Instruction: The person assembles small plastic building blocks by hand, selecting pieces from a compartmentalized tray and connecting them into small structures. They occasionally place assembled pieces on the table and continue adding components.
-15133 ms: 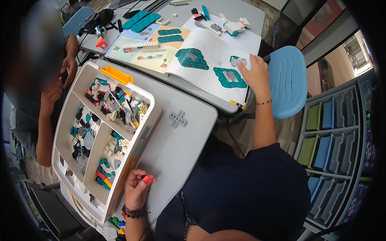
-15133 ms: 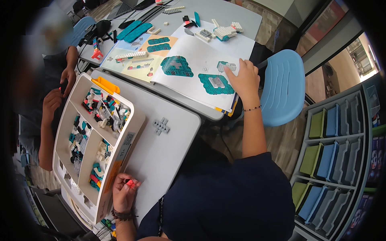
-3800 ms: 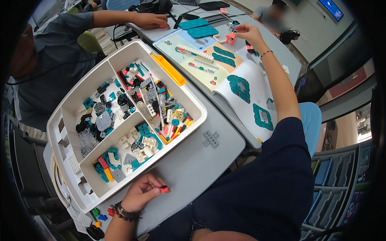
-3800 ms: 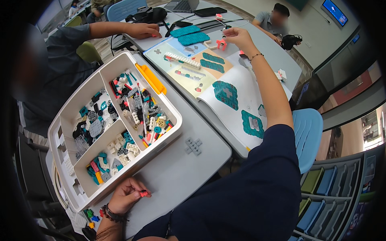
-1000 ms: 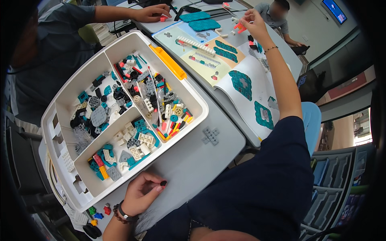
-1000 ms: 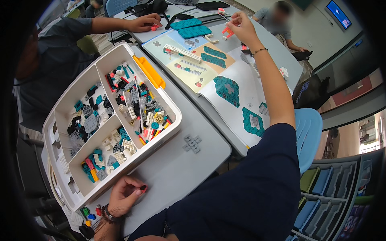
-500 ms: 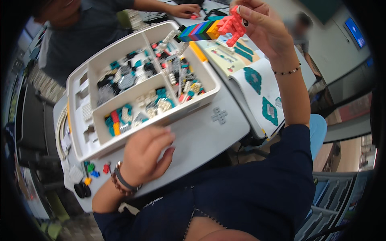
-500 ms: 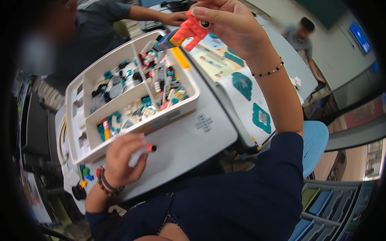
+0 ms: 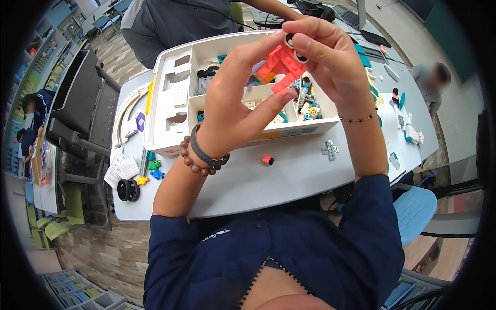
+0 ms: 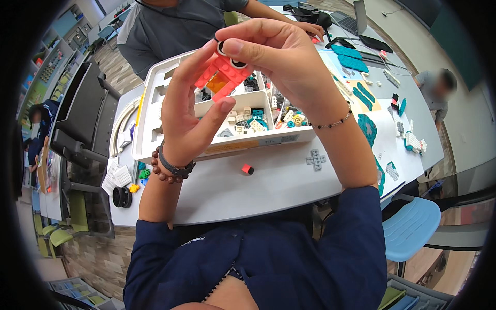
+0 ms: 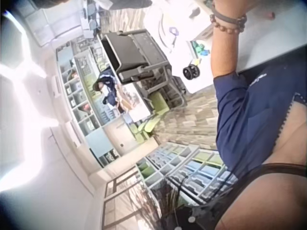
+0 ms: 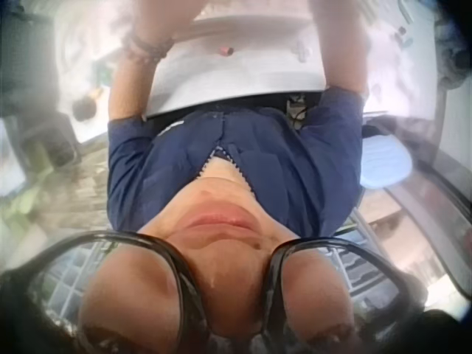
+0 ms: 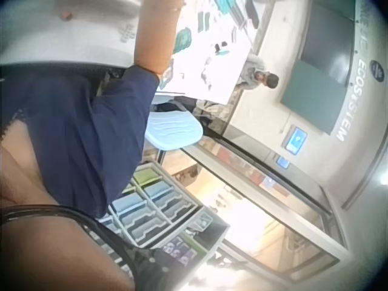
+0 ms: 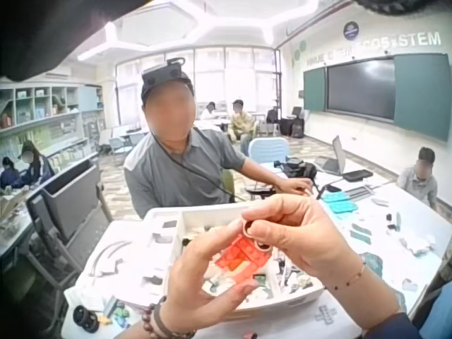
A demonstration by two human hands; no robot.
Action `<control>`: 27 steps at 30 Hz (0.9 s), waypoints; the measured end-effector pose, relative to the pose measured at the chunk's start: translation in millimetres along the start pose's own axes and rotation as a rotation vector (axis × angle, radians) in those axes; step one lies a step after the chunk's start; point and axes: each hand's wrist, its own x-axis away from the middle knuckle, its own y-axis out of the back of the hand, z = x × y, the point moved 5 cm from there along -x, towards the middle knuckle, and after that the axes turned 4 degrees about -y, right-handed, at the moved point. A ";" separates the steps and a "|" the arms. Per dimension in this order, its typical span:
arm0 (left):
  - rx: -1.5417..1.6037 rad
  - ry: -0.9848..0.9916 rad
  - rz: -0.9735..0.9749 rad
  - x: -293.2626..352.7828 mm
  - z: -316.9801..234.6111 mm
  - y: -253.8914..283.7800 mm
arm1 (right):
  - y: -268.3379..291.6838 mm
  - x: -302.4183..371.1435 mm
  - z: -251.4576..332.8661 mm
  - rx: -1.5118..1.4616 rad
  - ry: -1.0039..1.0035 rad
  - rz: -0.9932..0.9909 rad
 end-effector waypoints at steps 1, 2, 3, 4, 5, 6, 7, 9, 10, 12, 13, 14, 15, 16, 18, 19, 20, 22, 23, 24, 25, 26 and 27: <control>-0.001 0.004 0.009 1.1 0.4 1.3 | -0.8 -0.1 -0.8 0.014 0.011 -0.002; -0.001 0.008 0.019 1.9 1.4 3.3 | -1.4 -0.3 -1.8 0.028 0.023 -0.004; 0.002 0.014 0.028 2.8 2.3 4.4 | -1.8 0.1 -2.6 0.043 0.032 -0.008; 0.009 0.010 0.029 3.2 2.5 5.5 | -2.4 -0.1 -3.1 0.059 0.030 -0.012; 0.016 0.007 0.031 3.3 2.7 6.4 | -3.3 -0.8 -3.1 0.075 0.028 -0.017; 0.030 0.006 0.031 4.2 3.6 5.8 | -2.9 -0.2 -3.5 0.095 0.021 -0.028; 0.040 0.009 0.033 4.9 5.1 5.1 | -1.1 0.0 -4.5 0.109 0.016 -0.036; 0.053 0.017 0.039 6.4 7.1 4.2 | 2.9 -0.7 -6.9 0.133 0.007 -0.050; 0.046 0.034 0.042 7.5 7.6 4.2 | 4.4 -1.1 -7.8 0.143 -0.016 -0.076; 0.033 0.065 0.045 8.8 8.3 3.9 | 4.4 -1.0 -5.3 0.128 0.004 -0.114; 0.024 0.050 0.049 8.5 8.0 3.3 | 5.4 -0.4 -4.4 0.121 0.015 -0.132; 0.016 0.035 0.053 8.3 7.6 2.4 | 16.6 5.8 -12.9 0.024 -0.162 -0.130; 0.007 0.018 0.057 7.4 7.5 1.5 | 17.7 6.1 -12.4 0.043 -0.157 -0.154; 0.009 0.013 0.060 6.7 7.7 0.8 | 17.2 6.0 -11.2 0.062 -0.152 -0.179; 0.016 0.015 0.065 6.7 7.4 0.5 | 14.0 6.6 -5.5 0.045 -0.157 -0.184; 0.020 0.020 0.067 6.7 7.2 0.8 | 10.3 6.2 -0.3 0.008 -0.168 -0.165; 0.028 0.036 0.069 6.4 7.2 0.9 | 8.4 6.3 1.5 -0.028 -0.178 -0.145; 0.061 0.075 0.092 6.3 7.6 0.2 | 12.1 7.7 0.9 0.073 -0.123 -0.157; 0.083 0.101 0.113 6.8 8.4 0.0 | 13.6 8.4 1.0 0.123 -0.095 -0.163; 0.102 0.128 0.132 7.4 8.9 -0.1 | 14.9 9.6 1.4 0.210 -0.121 -0.142; 0.186 0.202 0.123 9.5 9.2 -0.5 | 17.7 12.3 3.4 0.298 -0.146 -0.121; 0.269 0.276 0.114 12.7 7.5 -1.3 | 17.1 13.2 3.6 0.326 -0.145 -0.107; 0.352 0.348 0.103 15.1 7.8 -2.6 | 16.6 14.1 4.2 0.357 -0.142 -0.095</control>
